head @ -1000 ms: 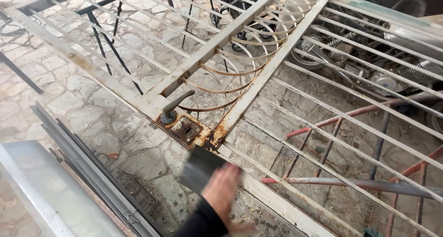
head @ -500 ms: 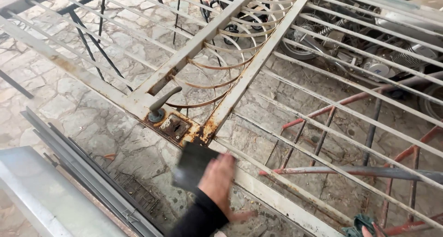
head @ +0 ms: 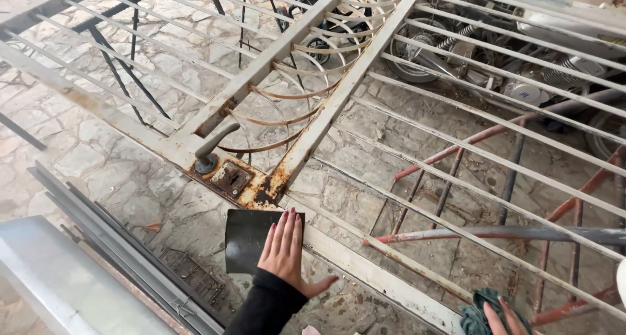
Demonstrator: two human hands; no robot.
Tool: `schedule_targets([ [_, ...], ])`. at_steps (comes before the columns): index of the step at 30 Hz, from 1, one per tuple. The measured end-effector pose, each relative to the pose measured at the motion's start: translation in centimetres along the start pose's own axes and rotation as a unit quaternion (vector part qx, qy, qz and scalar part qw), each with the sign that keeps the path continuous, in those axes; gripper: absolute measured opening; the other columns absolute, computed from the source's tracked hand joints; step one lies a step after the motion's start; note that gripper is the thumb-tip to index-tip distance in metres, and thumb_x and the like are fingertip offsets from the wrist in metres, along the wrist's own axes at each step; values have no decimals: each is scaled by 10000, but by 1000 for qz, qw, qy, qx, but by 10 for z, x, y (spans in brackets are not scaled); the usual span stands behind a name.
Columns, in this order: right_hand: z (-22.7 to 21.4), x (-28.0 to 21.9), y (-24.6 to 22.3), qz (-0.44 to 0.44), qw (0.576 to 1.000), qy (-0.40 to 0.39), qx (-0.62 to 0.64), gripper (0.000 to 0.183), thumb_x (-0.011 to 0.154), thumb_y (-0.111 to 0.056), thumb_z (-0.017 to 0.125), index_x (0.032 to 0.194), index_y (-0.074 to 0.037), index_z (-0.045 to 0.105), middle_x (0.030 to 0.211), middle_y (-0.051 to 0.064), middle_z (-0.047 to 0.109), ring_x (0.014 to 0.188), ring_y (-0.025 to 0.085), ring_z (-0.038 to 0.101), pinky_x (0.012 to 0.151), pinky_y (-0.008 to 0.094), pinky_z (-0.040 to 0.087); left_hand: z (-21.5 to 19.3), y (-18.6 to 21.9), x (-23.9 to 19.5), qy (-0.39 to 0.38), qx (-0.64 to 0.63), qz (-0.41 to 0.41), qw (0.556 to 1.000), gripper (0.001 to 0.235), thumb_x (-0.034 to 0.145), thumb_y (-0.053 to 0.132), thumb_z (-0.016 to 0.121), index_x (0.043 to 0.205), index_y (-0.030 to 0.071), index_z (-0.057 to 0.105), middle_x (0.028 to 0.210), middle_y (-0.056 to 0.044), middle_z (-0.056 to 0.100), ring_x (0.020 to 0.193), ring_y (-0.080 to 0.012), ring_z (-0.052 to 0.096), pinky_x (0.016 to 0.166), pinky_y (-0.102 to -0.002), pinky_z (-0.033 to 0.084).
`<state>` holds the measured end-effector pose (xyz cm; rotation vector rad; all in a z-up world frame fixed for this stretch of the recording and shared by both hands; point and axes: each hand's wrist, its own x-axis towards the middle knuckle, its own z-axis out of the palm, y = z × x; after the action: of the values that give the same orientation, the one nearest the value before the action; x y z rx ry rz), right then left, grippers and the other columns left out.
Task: Sanding a metal gate with sandpaper and wiping it with a cloth to remove rust and prepare it for painting.
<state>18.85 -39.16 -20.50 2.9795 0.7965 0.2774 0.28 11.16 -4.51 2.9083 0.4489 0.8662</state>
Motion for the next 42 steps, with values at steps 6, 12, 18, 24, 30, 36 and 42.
schedule_targets([
  [6,-4,-2,-25,2,995,92,49,713,870,-653,454,1469,-284,568,1578,38,558,1457,235,546,1186,485,472,26,43,-25,9,225,138,965,2204,183,1530,485,1645,-49,7,1690,-213,44,1524,-289,95,1281,-418,58],
  [12,-50,6,-46,-20,997,76,-17,713,872,-648,433,1511,-338,483,1619,-10,501,1432,151,537,1118,467,505,0,76,-33,-64,148,173,972,1745,543,1338,412,1606,-16,126,1688,-220,149,1584,-306,168,1288,-447,136],
  [18,-98,7,-80,-15,988,152,18,614,937,-588,425,1454,-291,574,1540,25,609,1372,177,617,1116,493,529,4,53,-25,-117,145,112,976,1569,636,1151,454,1552,-95,188,1628,-315,210,1513,-400,222,1246,-517,156],
  [24,-142,12,-106,-8,980,194,36,606,986,-577,356,1434,-255,608,1459,60,676,1307,234,677,1112,522,551,1,31,-21,-70,-37,98,992,1311,694,835,706,1579,-33,281,1665,-208,285,1545,-327,292,1253,-470,238],
  [30,-119,12,-98,-14,982,188,27,620,949,-626,365,1427,-302,590,1479,29,654,1337,203,655,1123,508,537,-27,78,-14,-312,-76,99,942,1521,646,637,1046,1608,-30,76,1669,-276,107,1552,-379,147,1217,-519,132],
  [36,-114,13,-98,-26,976,215,24,638,944,-641,344,1421,-304,599,1455,35,671,1328,204,663,1136,519,537,7,81,-36,-204,40,170,963,1667,618,968,895,1611,-53,27,1677,-305,52,1565,-390,123,1235,-497,144],
  [42,-145,10,-106,-20,987,156,42,621,930,-612,430,1466,-321,550,1512,7,604,1380,200,600,1161,522,496,17,52,-22,-8,214,143,966,1990,180,1166,622,1619,-76,36,1668,-258,95,1533,-361,128,1284,-432,94],
])
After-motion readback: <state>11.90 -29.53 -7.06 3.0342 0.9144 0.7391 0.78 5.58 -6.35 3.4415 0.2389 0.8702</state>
